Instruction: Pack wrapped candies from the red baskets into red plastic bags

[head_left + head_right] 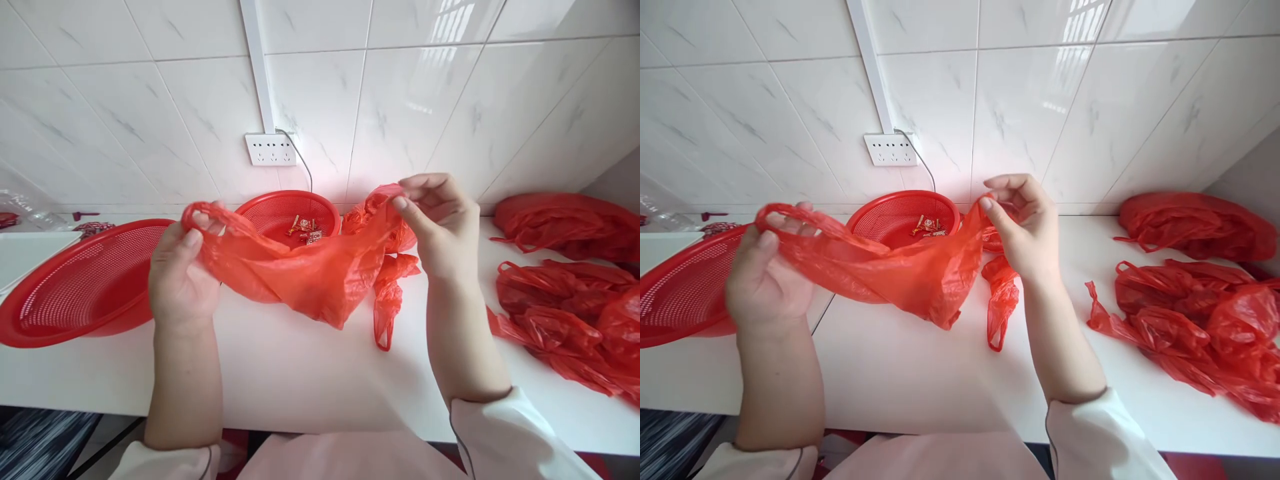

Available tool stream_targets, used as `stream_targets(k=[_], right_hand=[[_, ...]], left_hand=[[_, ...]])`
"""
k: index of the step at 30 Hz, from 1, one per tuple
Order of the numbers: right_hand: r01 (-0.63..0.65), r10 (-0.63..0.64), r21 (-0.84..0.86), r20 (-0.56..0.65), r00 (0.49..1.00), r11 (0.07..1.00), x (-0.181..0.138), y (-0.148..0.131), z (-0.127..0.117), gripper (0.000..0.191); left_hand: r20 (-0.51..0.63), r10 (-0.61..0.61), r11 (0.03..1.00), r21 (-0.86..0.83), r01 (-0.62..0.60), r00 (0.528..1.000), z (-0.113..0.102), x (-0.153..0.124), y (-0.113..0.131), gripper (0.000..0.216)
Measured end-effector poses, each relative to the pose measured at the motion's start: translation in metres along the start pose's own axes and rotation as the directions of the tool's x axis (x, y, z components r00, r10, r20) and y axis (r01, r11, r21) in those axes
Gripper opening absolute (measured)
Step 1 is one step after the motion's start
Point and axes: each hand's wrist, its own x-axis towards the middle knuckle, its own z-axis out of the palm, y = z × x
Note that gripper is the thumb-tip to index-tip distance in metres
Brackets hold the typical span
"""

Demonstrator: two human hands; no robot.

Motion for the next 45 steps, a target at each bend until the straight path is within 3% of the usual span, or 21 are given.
stream_targets(k=[3, 6, 9, 12, 14, 17, 20, 24, 27, 29, 31, 33, 35, 36, 38, 40, 41, 43, 45], right_hand=[[0.050, -0.052, 0.077, 0.013, 0.999, 0.996, 0.009, -0.015, 0.017, 0.023], [0.073, -0.090, 0.160, 0.101, 0.991, 0.984, 0.012, -0.029, 0.037, 0.024], [0.103, -0.159, 0.222, 0.256, 0.954, 0.970, 0.011, -0.040, 0.052, 0.024], [0.159, -0.252, 0.236, 0.440, 0.862, 0.959, 0.009, -0.044, 0.059, 0.022], [0.172, -0.254, 0.210, 0.481, 0.839, 0.963, 0.005, -0.041, 0.059, 0.024], [0.072, -0.143, 0.161, 0.488, 0.861, 0.984, -0.005, -0.029, 0.059, 0.030], [-0.057, -0.018, 0.131, 0.508, 0.861, 0.990, -0.015, -0.011, 0.062, 0.027], [-0.173, 0.097, 0.199, 0.346, 0.933, 0.965, -0.024, 0.007, 0.069, 0.013], [-0.205, 0.129, 0.247, 0.292, 0.948, 0.947, -0.025, 0.008, 0.065, 0.010], [-0.189, 0.083, 0.210, 0.432, 0.898, 0.959, -0.026, 0.002, 0.057, 0.006], [-0.134, 0.002, 0.156, 0.645, 0.764, 0.979, -0.026, -0.004, 0.048, 0.002], [-0.092, -0.047, 0.132, 0.786, 0.617, 0.987, -0.026, -0.006, 0.042, 0.005], [-0.141, -0.042, 0.143, 0.834, 0.550, 0.980, -0.025, -0.003, 0.042, 0.003], [-0.198, -0.024, 0.161, 0.831, 0.556, 0.967, -0.025, 0.001, 0.045, 0.009], [-0.292, 0.039, 0.211, 0.746, 0.665, 0.933, -0.024, 0.009, 0.053, 0.020], [-0.291, 0.100, 0.245, 0.581, 0.808, 0.925, -0.023, 0.018, 0.063, 0.023], [-0.276, 0.114, 0.248, 0.517, 0.848, 0.928, -0.022, 0.022, 0.068, 0.022], [-0.286, 0.117, 0.260, 0.516, 0.849, 0.922, -0.022, 0.027, 0.075, 0.026], [-0.340, 0.106, 0.293, 0.598, 0.794, 0.894, -0.022, 0.031, 0.078, 0.033]], left_hand=[[0.229, 0.012, 0.997, -0.077, 0.006, 0.973, 0.017, 0.009, 0.007, 0.039], [0.397, -0.003, 1.000, 0.018, -0.004, 0.918, 0.035, 0.009, 0.001, 0.062], [0.501, -0.183, 0.970, 0.233, 0.072, 0.846, 0.052, 0.005, -0.010, 0.065], [0.483, -0.356, 0.901, 0.404, 0.157, 0.800, 0.065, 0.000, -0.021, 0.022], [0.432, -0.446, 0.871, 0.412, 0.268, 0.784, 0.069, -0.003, -0.028, 0.024], [0.340, -0.538, 0.836, 0.334, 0.437, 0.771, 0.068, -0.006, -0.036, 0.030], [0.355, -0.560, 0.828, 0.275, 0.489, 0.748, 0.064, -0.009, -0.039, 0.032], [0.402, -0.587, 0.809, 0.259, 0.528, 0.703, 0.058, -0.010, -0.043, 0.037], [0.372, -0.582, 0.813, 0.234, 0.533, 0.723, 0.052, -0.007, -0.049, 0.039], [0.352, -0.590, 0.805, 0.194, 0.560, 0.726, 0.048, -0.004, -0.055, 0.035], [0.382, -0.626, 0.770, 0.167, 0.615, 0.680, 0.044, -0.001, -0.062, 0.031], [0.445, -0.639, 0.755, 0.206, 0.622, 0.628, 0.042, -0.001, -0.065, 0.027], [0.522, -0.602, 0.796, 0.331, 0.507, 0.604, 0.042, -0.003, -0.062, 0.023], [0.555, -0.576, 0.817, 0.421, 0.395, 0.601, 0.042, -0.005, -0.060, 0.023], [0.581, -0.525, 0.786, 0.612, 0.091, 0.622, 0.042, -0.010, -0.053, 0.032], [0.581, -0.438, 0.636, 0.740, -0.220, 0.686, 0.043, -0.013, -0.050, 0.043], [0.588, -0.371, 0.552, 0.762, -0.339, 0.719, 0.042, -0.014, -0.050, 0.047], [0.633, -0.198, 0.456, 0.735, -0.502, 0.748, 0.041, -0.014, -0.052, 0.048], [0.664, 0.006, 0.417, 0.678, -0.605, 0.747, 0.040, -0.012, -0.057, 0.039]])
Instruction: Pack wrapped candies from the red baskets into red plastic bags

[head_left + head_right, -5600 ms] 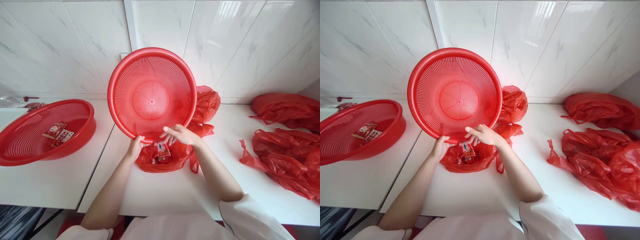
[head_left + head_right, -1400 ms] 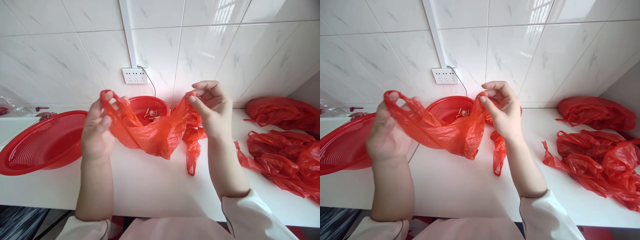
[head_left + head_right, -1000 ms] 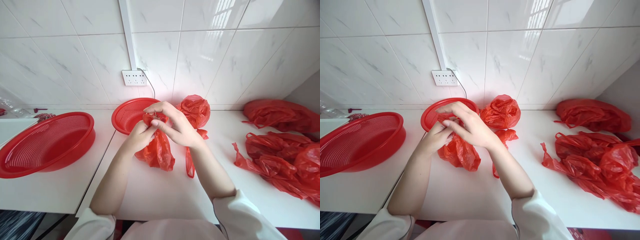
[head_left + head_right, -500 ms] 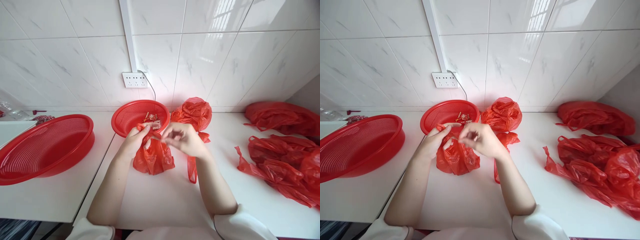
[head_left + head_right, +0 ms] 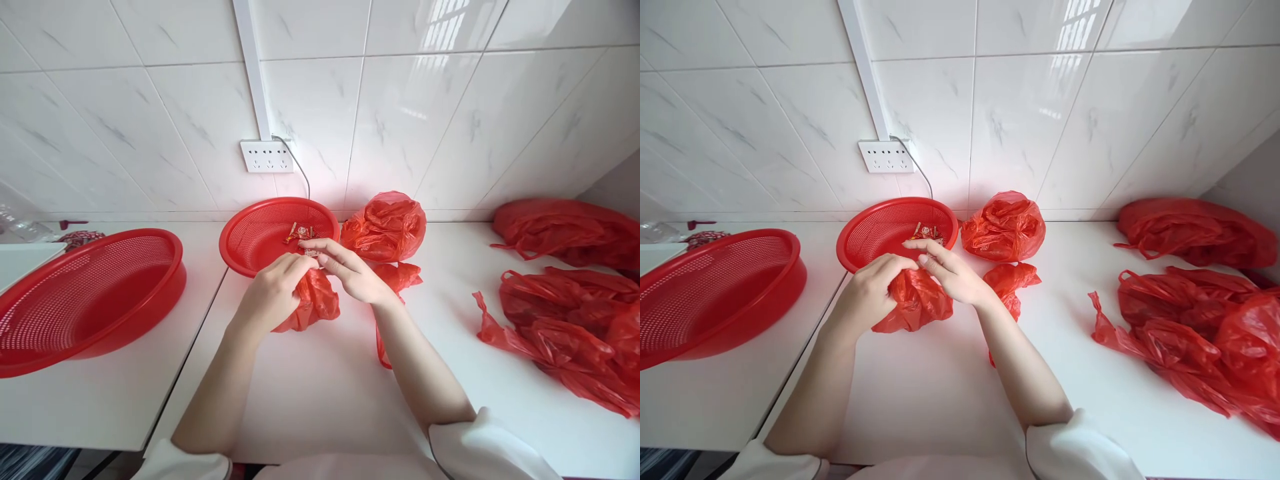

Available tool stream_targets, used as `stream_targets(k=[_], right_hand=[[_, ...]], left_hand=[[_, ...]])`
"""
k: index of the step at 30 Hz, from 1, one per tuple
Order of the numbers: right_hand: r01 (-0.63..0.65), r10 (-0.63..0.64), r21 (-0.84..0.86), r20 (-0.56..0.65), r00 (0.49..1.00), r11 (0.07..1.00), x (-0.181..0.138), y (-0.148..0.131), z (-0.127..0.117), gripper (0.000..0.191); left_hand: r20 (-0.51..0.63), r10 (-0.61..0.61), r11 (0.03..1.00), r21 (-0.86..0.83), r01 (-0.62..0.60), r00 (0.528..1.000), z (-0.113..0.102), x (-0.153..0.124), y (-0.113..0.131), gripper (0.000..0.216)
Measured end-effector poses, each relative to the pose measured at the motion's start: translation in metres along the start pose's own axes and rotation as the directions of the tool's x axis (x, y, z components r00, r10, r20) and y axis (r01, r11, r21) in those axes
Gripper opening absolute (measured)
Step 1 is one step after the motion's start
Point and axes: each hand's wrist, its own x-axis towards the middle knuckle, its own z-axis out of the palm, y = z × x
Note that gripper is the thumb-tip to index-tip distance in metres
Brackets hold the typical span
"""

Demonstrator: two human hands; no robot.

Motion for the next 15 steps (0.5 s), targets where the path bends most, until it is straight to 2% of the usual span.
stream_targets(k=[3, 5, 7, 10, 15], right_hand=[[-0.008, 0.003, 0.059, 0.094, 0.996, 0.998, -0.001, 0.002, -0.002, 0.037], [-0.014, 0.001, 0.092, 0.131, 0.991, 0.996, -0.002, 0.002, -0.004, 0.038], [-0.027, 0.012, 0.107, 0.135, 0.991, 0.994, -0.002, -0.001, -0.006, 0.031], [-0.017, 0.012, 0.069, 0.079, 0.997, 0.997, -0.003, -0.005, -0.009, 0.022], [-0.003, 0.002, 0.049, 0.020, 1.000, 0.999, -0.004, -0.006, -0.018, 0.021]], left_hand=[[-0.203, 0.113, 0.992, 0.083, -0.098, 0.973, 0.003, 0.002, -0.005, 0.025], [-0.272, 0.131, 0.990, 0.078, -0.114, 0.953, 0.004, 0.004, -0.006, 0.021], [-0.306, 0.108, 0.994, 0.004, -0.112, 0.946, 0.004, 0.005, -0.005, 0.017], [-0.303, 0.056, 0.992, -0.094, -0.088, 0.951, 0.005, 0.006, -0.004, 0.014], [-0.220, 0.023, 0.972, -0.222, -0.073, 0.975, 0.001, 0.005, -0.011, 0.013]])
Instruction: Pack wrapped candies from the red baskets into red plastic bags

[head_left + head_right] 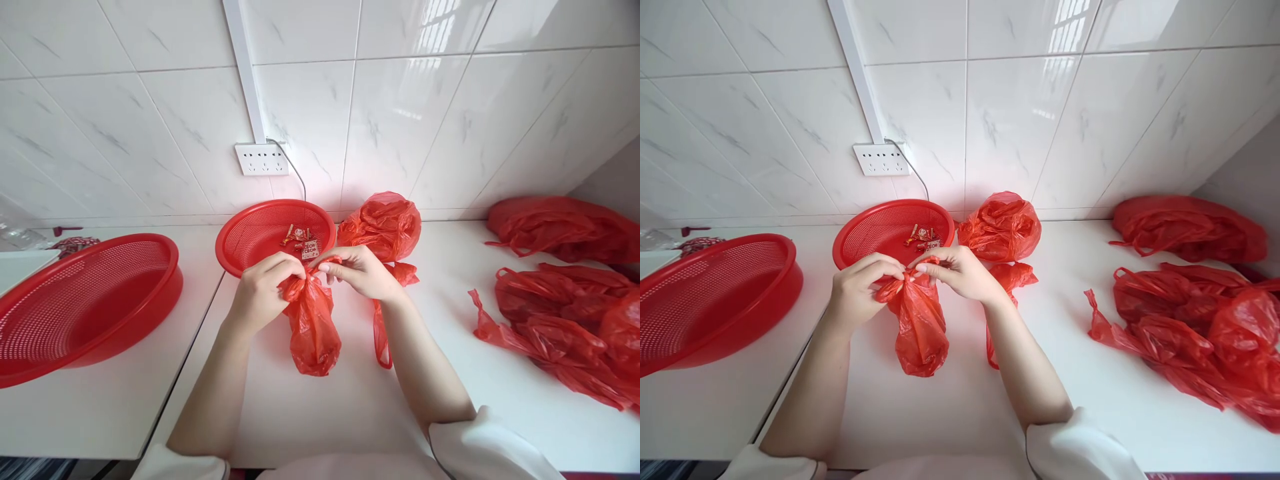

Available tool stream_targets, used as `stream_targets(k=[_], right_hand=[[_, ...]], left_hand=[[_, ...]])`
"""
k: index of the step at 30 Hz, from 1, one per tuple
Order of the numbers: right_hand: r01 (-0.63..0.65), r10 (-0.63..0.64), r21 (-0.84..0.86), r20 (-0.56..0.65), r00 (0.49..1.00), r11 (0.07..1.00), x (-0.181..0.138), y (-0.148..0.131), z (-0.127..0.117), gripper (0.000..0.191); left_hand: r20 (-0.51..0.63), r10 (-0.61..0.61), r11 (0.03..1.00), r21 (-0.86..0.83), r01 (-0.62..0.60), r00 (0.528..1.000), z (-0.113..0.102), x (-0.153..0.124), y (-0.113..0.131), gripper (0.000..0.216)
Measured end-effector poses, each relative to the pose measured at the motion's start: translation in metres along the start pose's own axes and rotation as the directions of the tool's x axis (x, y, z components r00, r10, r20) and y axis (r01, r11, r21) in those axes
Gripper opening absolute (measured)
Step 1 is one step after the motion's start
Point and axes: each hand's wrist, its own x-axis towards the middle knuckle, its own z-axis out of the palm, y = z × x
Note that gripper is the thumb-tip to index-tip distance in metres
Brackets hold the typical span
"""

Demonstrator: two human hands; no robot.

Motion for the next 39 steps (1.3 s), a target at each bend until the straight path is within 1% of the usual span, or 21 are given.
stream_targets(k=[3, 5, 7, 9, 11, 13, 15, 16, 19, 20, 22, 24, 26, 28, 29, 31, 33, 35, 36, 37, 39], right_hand=[[-0.006, 0.019, 0.129, -0.094, 0.995, 0.992, -0.001, 0.005, -0.006, 0.018], [0.024, 0.014, 0.274, -0.136, 0.991, 0.962, -0.001, 0.006, -0.007, 0.020], [0.045, 0.006, 0.391, -0.127, 0.992, 0.919, 0.000, 0.004, -0.005, 0.027], [0.039, 0.005, 0.422, -0.101, 0.995, 0.906, 0.000, 0.000, -0.002, 0.038], [0.010, 0.035, 0.378, -0.113, 0.993, 0.926, 0.001, -0.005, -0.003, 0.048], [-0.026, 0.091, 0.336, -0.179, 0.980, 0.942, -0.001, -0.009, -0.011, 0.058], [-0.039, 0.147, 0.329, -0.311, 0.939, 0.944, -0.005, -0.011, -0.025, 0.063], [-0.034, 0.165, 0.320, -0.393, 0.905, 0.947, -0.008, -0.011, -0.034, 0.065], [-0.016, 0.164, 0.233, -0.631, 0.759, 0.972, -0.020, -0.014, -0.058, 0.066], [-0.018, 0.147, 0.194, -0.679, 0.719, 0.981, -0.024, -0.015, -0.063, 0.065], [-0.009, 0.094, 0.121, -0.722, 0.686, 0.993, -0.030, -0.016, -0.067, 0.063], [0.017, 0.026, 0.055, -0.696, 0.717, 0.998, -0.034, -0.017, -0.067, 0.062], [0.034, -0.026, 0.000, -0.626, 0.779, 0.999, -0.037, -0.020, -0.066, 0.061], [-0.002, -0.027, -0.055, -0.526, 0.850, 0.998, -0.039, -0.026, -0.064, 0.059], [-0.042, -0.006, -0.092, -0.467, 0.884, 0.995, -0.040, -0.030, -0.061, 0.056], [-0.115, 0.036, -0.193, -0.368, 0.929, 0.974, -0.039, -0.038, -0.051, 0.042], [-0.136, 0.025, -0.328, -0.322, 0.946, 0.935, -0.036, -0.041, -0.032, 0.028], [-0.115, -0.036, -0.492, -0.287, 0.957, 0.863, -0.033, -0.032, -0.001, 0.029], [-0.102, -0.042, -0.580, -0.229, 0.972, 0.808, -0.032, -0.022, 0.016, 0.034], [-0.099, -0.026, -0.662, -0.177, 0.984, 0.743, -0.033, -0.010, 0.035, 0.046], [-0.152, 0.080, -0.802, -0.130, 0.988, 0.578, -0.037, 0.020, 0.067, 0.082]], left_hand=[[0.000, -0.076, 0.992, -0.105, 0.076, 0.997, -0.009, 0.000, -0.002, 0.010], [0.008, -0.215, 0.954, -0.214, 0.212, 0.977, -0.018, -0.001, -0.002, 0.003], [0.029, -0.386, 0.863, -0.342, 0.372, 0.922, -0.026, -0.001, -0.002, 0.020], [0.048, -0.518, 0.762, -0.429, 0.486, 0.854, -0.035, -0.002, -0.003, 0.033], [0.057, -0.594, 0.704, -0.447, 0.552, 0.803, -0.045, -0.003, -0.005, 0.038], [0.078, -0.624, 0.692, -0.406, 0.597, 0.777, -0.057, -0.006, -0.006, 0.040], [0.079, -0.635, 0.708, -0.337, 0.620, 0.769, -0.072, -0.010, -0.008, 0.041], [0.065, -0.633, 0.725, -0.299, 0.620, 0.771, -0.079, -0.013, -0.008, 0.041], [0.048, -0.622, 0.761, -0.201, 0.617, 0.782, -0.098, -0.020, -0.010, 0.039], [0.072, -0.621, 0.762, -0.176, 0.623, 0.780, -0.102, -0.020, -0.011, 0.039], [0.195, -0.632, 0.744, -0.116, 0.658, 0.750, -0.105, -0.020, -0.013, 0.039], [0.364, -0.645, 0.715, -0.024, 0.699, 0.672, -0.103, -0.018, -0.016, 0.037], [0.507, -0.650, 0.687, 0.074, 0.722, 0.566, -0.099, -0.015, -0.019, 0.034], [0.590, -0.642, 0.673, 0.128, 0.728, 0.489, -0.093, -0.014, -0.020, 0.033], [0.615, -0.633, 0.675, 0.139, 0.725, 0.471, -0.088, -0.013, -0.020, 0.033], [0.622, -0.614, 0.701, 0.147, 0.698, 0.486, -0.079, -0.010, -0.019, 0.033], [0.592, -0.599, 0.744, 0.164, 0.647, 0.539, -0.069, -0.006, -0.015, 0.036], [0.558, -0.588, 0.775, 0.182, 0.605, 0.585, -0.061, -0.002, -0.013, 0.039], [0.551, -0.585, 0.781, 0.187, 0.596, 0.595, -0.058, -0.001, -0.012, 0.039], [0.545, -0.586, 0.782, 0.189, 0.593, 0.599, -0.056, 0.000, -0.011, 0.037], [0.517, -0.598, 0.778, 0.188, 0.600, 0.613, -0.054, 0.001, -0.011, 0.033]])
